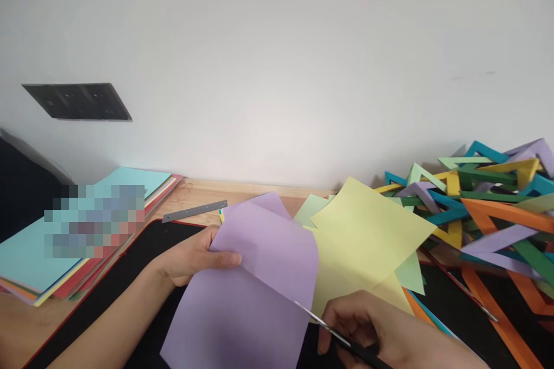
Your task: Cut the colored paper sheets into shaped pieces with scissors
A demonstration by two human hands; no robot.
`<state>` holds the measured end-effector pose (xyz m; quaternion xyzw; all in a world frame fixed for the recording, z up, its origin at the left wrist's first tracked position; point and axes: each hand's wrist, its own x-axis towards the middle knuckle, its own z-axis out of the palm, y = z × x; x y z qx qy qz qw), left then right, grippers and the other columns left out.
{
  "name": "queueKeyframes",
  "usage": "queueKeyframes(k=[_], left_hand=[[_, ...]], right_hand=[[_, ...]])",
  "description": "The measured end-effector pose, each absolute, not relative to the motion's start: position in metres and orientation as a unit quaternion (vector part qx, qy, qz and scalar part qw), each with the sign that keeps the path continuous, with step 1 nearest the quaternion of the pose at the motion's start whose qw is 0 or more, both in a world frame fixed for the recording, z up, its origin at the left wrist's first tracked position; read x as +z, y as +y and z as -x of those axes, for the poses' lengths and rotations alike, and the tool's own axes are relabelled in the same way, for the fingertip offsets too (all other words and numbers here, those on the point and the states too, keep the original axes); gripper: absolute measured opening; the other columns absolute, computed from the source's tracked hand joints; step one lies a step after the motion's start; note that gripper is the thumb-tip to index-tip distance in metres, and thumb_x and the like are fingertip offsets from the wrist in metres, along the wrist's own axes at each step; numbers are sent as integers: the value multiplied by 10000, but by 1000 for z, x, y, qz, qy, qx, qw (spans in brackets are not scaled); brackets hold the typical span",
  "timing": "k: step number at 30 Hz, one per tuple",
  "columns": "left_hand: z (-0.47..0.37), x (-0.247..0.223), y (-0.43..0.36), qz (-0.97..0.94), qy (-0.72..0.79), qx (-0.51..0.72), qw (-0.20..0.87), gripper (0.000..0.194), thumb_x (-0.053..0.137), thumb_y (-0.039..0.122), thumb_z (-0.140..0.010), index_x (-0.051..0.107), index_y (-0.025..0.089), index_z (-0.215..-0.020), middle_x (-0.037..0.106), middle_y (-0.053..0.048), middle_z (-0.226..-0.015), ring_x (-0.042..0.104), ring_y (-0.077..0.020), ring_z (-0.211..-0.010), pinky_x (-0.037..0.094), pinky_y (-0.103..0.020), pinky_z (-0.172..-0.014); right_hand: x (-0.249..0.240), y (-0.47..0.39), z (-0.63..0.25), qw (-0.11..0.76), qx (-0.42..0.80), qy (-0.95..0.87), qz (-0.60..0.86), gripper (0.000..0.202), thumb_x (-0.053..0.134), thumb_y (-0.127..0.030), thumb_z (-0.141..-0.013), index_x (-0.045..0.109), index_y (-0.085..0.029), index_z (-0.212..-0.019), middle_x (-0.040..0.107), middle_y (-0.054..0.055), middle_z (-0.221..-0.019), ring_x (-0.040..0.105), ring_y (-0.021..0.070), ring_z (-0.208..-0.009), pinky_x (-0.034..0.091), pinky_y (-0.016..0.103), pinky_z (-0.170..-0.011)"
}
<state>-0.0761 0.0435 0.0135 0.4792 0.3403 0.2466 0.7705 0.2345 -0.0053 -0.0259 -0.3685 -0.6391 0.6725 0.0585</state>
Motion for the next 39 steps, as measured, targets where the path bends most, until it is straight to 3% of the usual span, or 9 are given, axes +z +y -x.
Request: queueKeyframes(k=[6, 9, 14, 18, 27, 39], left_hand=[[75, 10, 44, -478, 347, 257, 765, 332, 735, 213, -752, 670, 176, -1076, 718, -86, -1034, 675, -190, -888, 543, -307, -787], [72, 14, 43, -479, 363, 261, 756, 365, 725, 203, -767, 643, 203, -1122, 726, -77, -1014, 689, -183, -832, 559, -310, -747], [69, 25, 39, -485, 396, 253, 737, 228, 730, 224, -761, 694, 170, -979, 743, -71, -910, 698, -194, -754, 574, -304, -678], [69, 26, 39, -484, 406, 244, 736, 239, 741, 239, -747, 697, 172, -972, 746, -77, -911, 698, -206, -757, 574, -311, -675], [68, 31, 38, -481, 442, 233, 721, 309, 772, 271, -704, 691, 150, -976, 748, -104, -901, 702, -239, -759, 567, -337, -673], [66, 35, 35, -487, 448, 228, 714, 184, 755, 254, -722, 703, 172, -879, 747, -58, -821, 694, -191, -686, 556, -287, -629]], right_hand=[[-14, -2, -234, 92, 696, -607, 372, 406, 793, -409, -654, 645, -173, -950, 556, -3, -709, 490, 115, -651, 342, 197, -561], [-6, 0, -233, 106, 706, -607, 349, 422, 785, -415, -664, 648, -149, -961, 573, -5, -679, 501, 110, -617, 376, 210, -580], [-3, 2, -236, 106, 679, -636, 350, 428, 790, -402, -663, 659, -161, -991, 606, -4, -705, 533, 116, -637, 384, 223, -602], [-3, 2, -237, 107, 664, -653, 349, 450, 792, -428, -654, 666, -158, -992, 604, 2, -734, 551, 127, -685, 393, 227, -626], [-5, 3, -238, 87, 653, -662, 359, 481, 793, -465, -638, 667, -170, -996, 619, 0, -747, 549, 121, -687, 395, 227, -631], [-10, 4, -238, 87, 668, -655, 343, 427, 792, -416, -661, 666, -157, -978, 590, -15, -698, 524, 100, -642, 361, 209, -578]])
